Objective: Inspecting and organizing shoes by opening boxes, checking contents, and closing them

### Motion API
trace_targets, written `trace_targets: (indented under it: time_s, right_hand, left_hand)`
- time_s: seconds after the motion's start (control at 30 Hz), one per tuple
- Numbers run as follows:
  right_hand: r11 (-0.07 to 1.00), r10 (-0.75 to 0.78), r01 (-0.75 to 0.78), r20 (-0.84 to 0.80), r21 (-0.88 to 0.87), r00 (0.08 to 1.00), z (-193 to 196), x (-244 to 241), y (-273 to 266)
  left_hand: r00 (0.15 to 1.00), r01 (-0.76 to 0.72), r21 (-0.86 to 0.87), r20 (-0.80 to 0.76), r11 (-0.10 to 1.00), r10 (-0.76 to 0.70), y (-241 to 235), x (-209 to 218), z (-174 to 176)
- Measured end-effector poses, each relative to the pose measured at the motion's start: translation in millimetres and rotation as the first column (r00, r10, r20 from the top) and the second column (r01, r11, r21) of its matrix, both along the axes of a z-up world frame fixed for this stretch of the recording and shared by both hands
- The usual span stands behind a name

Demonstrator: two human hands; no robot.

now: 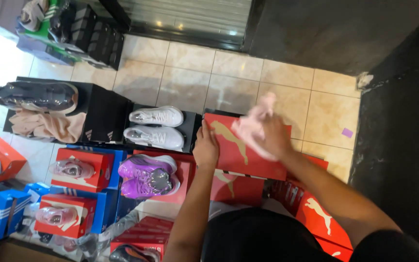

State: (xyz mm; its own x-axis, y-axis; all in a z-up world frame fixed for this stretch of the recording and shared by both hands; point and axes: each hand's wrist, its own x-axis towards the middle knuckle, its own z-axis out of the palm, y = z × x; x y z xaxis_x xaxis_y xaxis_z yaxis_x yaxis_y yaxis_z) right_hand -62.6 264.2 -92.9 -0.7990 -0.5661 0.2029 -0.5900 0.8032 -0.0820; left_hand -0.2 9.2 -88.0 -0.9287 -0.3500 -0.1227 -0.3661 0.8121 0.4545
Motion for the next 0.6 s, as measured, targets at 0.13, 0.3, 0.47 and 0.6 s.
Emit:
trace_targets:
  time_s: [0.13,0.3,0.47,0.6]
  right_hand:
    - [0.947,-0.319,0.258,0.653,0.191,0.687,-1.5,-64.1,-30.6]
    - [0.964,-0.159,0.263,0.888,0.045,0.431,35.7,-96.0,-126.3]
    - [0.960,-0.067,0.274,0.909,-0.052,0.410,66.1,-80.2,-70.7]
    - [0.904,-0.212,0.424,0.795,-0.062,0.568,43.3,-42.8,42.4]
  left_hand:
    - [0.998,0.028,-0.036,0.048,0.999,-0.026,3.6,3.0,26.7]
    - [0.999,-0.009,-0.155,-0.037,0.988,0.004,3.2,3.8,-4.3]
    - [0.976,-0.073,-0.237,-0.216,0.969,0.020,9.4,3.8,1.1]
    - [0.989,-0.063,-0.245,-0.146,0.967,0.028,9.0,7.9,-7.6]
